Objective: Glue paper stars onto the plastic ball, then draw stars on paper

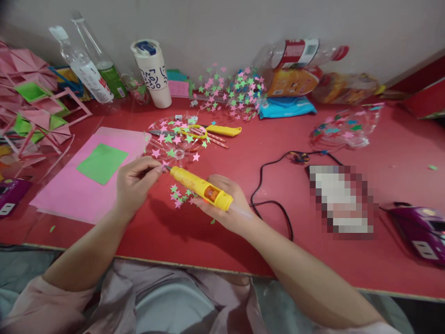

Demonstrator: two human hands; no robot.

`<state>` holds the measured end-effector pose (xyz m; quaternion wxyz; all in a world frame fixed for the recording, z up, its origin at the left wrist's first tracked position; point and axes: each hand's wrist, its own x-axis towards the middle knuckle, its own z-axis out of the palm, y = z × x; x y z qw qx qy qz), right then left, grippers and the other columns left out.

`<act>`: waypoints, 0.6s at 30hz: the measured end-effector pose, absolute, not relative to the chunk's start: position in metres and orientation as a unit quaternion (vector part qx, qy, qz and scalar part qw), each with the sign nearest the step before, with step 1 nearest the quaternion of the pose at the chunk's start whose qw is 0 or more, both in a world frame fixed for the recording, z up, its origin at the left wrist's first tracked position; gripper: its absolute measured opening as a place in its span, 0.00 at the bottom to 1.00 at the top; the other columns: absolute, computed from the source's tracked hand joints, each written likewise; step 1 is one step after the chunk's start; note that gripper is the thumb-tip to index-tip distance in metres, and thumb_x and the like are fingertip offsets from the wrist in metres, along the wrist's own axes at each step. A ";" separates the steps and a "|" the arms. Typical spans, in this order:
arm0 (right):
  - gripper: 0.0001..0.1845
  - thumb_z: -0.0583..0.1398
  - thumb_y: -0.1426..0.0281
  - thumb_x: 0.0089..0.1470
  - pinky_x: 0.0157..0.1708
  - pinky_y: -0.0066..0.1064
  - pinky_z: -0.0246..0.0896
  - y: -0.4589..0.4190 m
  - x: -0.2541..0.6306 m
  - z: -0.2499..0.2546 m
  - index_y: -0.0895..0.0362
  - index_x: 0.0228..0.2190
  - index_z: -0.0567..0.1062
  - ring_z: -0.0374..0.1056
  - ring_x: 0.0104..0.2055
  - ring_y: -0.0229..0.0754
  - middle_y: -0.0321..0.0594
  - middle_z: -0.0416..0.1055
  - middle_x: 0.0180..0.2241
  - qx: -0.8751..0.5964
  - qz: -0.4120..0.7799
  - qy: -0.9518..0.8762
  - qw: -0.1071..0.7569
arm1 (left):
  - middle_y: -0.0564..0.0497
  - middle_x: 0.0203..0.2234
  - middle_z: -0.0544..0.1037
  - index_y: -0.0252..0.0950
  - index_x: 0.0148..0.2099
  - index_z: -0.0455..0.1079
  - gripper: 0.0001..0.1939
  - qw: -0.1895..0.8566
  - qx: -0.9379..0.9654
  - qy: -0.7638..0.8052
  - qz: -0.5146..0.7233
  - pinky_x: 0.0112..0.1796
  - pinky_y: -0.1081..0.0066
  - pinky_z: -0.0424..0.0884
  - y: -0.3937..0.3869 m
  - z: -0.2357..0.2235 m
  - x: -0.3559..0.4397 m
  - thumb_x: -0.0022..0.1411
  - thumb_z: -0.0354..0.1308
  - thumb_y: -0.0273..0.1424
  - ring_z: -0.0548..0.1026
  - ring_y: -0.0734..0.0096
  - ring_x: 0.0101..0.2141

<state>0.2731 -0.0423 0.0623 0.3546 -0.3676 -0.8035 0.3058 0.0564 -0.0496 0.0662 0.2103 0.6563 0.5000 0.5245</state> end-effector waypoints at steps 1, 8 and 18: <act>0.19 0.57 0.52 0.56 0.24 0.33 0.58 -0.042 0.273 0.062 0.52 0.23 0.65 0.62 0.24 0.39 0.36 0.64 0.23 -0.367 0.307 -0.804 0.354 | 0.56 0.18 0.67 0.37 0.24 0.65 0.10 0.210 0.656 0.499 0.525 0.25 0.75 0.60 -0.050 0.066 0.056 0.55 0.53 0.22 0.63 0.77 0.23; 0.21 0.56 0.51 0.56 0.25 0.33 0.58 -0.040 0.273 0.059 0.52 0.22 0.64 0.62 0.23 0.39 0.35 0.63 0.22 -0.362 0.298 -0.806 0.360 | 0.56 0.19 0.68 0.37 0.24 0.66 0.09 0.213 0.655 0.506 0.519 0.26 0.74 0.61 -0.050 0.065 0.056 0.56 0.53 0.24 0.64 0.76 0.23; 0.18 0.57 0.52 0.55 0.26 0.34 0.59 -0.044 0.273 0.063 0.52 0.24 0.67 0.64 0.25 0.41 0.36 0.65 0.23 -0.376 0.316 -0.798 0.349 | 0.56 0.19 0.68 0.37 0.24 0.65 0.09 0.196 0.663 0.504 0.518 0.26 0.74 0.60 -0.050 0.066 0.056 0.56 0.53 0.24 0.64 0.76 0.23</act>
